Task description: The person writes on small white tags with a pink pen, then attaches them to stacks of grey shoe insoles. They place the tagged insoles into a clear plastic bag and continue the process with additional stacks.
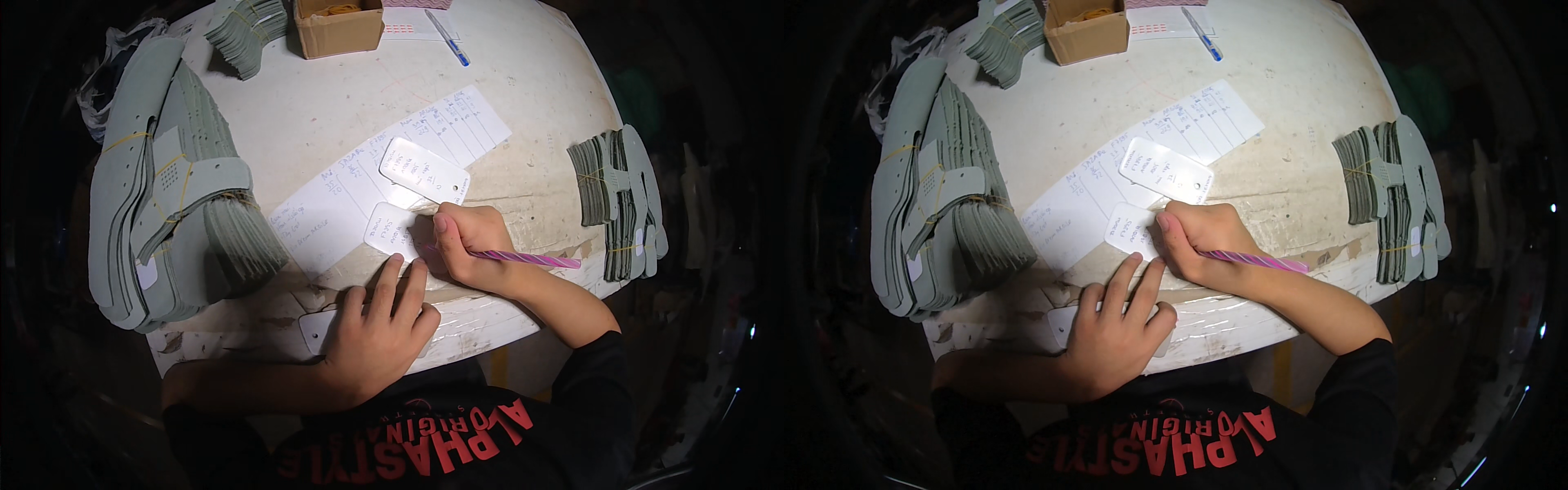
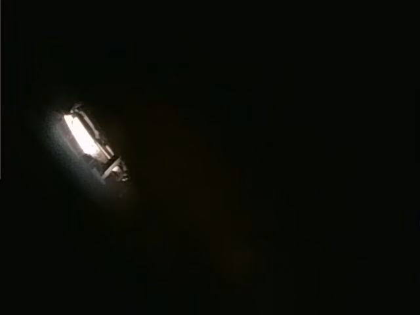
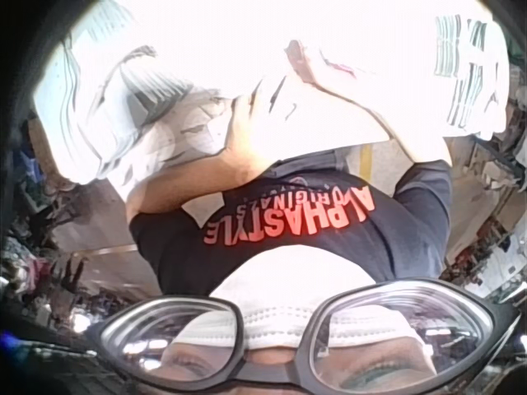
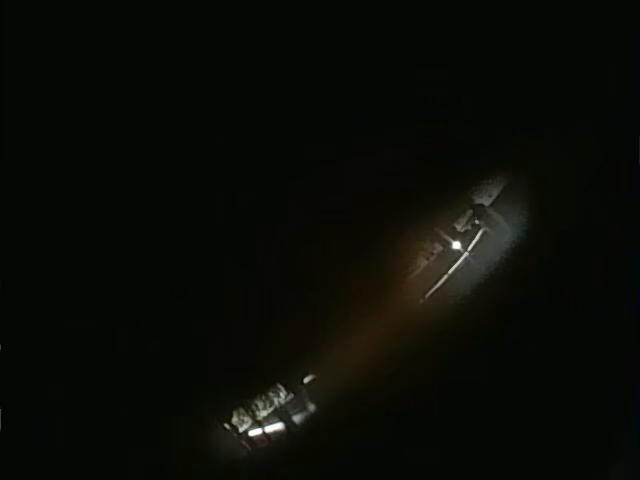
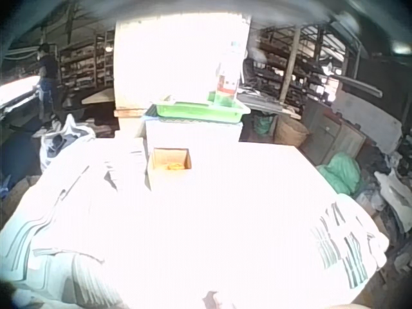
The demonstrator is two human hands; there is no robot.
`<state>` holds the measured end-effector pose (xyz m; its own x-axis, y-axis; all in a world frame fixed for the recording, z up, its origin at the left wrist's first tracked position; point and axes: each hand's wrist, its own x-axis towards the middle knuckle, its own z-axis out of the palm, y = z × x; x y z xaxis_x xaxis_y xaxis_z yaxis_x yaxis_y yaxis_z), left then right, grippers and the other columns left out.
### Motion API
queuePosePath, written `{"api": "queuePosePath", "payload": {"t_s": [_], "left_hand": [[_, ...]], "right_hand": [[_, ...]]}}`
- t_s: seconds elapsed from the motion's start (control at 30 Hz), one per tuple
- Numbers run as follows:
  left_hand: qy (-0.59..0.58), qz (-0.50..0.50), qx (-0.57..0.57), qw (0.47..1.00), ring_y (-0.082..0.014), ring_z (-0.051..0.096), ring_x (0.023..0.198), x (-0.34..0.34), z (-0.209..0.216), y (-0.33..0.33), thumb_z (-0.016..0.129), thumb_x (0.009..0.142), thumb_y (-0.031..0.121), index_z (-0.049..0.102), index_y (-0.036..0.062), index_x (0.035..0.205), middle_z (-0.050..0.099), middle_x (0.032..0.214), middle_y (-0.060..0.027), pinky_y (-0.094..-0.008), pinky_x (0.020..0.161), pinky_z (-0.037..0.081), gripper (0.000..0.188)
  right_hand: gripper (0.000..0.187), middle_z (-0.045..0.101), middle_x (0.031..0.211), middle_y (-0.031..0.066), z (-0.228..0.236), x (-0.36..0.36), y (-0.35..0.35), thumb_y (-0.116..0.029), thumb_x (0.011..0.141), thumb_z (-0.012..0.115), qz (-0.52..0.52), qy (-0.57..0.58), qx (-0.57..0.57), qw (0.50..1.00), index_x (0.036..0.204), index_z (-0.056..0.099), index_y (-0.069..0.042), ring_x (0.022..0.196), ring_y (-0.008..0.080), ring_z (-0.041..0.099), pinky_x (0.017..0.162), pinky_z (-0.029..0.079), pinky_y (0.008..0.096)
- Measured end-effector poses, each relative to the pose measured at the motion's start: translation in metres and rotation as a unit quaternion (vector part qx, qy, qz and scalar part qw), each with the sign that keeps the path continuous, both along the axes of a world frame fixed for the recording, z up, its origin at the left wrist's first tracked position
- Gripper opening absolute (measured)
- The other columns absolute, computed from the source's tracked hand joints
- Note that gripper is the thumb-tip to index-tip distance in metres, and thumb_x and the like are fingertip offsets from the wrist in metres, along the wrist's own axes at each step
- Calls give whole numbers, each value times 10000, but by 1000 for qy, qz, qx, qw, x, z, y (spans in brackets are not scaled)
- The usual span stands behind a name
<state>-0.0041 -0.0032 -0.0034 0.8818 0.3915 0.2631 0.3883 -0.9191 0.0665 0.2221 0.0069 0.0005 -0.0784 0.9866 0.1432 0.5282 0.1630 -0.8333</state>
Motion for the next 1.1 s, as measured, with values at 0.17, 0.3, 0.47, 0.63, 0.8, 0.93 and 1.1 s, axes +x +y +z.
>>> {"api": "queuePosePath", "payload": {"t_s": [0.17,0.3,0.47,0.63,0.8,0.93,1.1], "left_hand": [[-11,0,1,1000,-375,625,1310,1,-2,0,643,975,254,653,89,958,676,1388,-185,-436,795,495,166],[-10,1,0,1000,-375,625,1311,1,-1,0,641,973,255,652,87,959,673,1393,-185,-438,803,497,169],[-3,-4,-4,1000,-376,623,1320,0,0,1,640,973,259,652,86,964,670,1403,-184,-441,821,504,174],[-1,-3,5,1000,-375,623,1324,0,-2,1,640,977,264,650,89,964,667,1415,-182,-445,825,507,176],[2,-2,2,1000,-377,622,1330,0,-2,1,646,971,260,647,98,963,668,1419,-187,-442,831,500,163],[21,23,2,1000,-388,618,1352,-1,2,-3,658,959,244,649,118,968,661,1446,-205,-438,853,494,126],[25,74,0,997,-435,611,1355,0,4,-4,669,952,210,645,114,969,638,1493,-226,-450,836,515,100]], "right_hand": [[291,598,646,137,0,0,0,-77,1090,617,0,-19,20,1000,804,575,-46,547,303,614,543,492,385],[297,586,639,136,-1,2,1,-84,1093,619,40,-19,55,998,802,581,-42,535,309,601,537,487,385],[260,609,653,132,-2,3,0,-73,1088,626,33,-25,49,998,831,617,-36,521,297,595,521,481,385],[248,618,653,128,-2,2,0,-63,1084,630,26,-13,54,998,837,628,-33,527,282,608,521,484,376],[259,626,659,128,-3,2,0,-79,1096,611,25,-19,63,998,844,632,-25,538,278,623,532,493,371],[440,554,614,61,-6,4,0,-204,1178,486,-13,47,17,999,775,537,-34,499,166,508,497,413,338],[519,496,636,44,-6,20,2,-354,1214,417,-102,199,38,974,779,461,-75,497,91,421,418,340,263]]}}
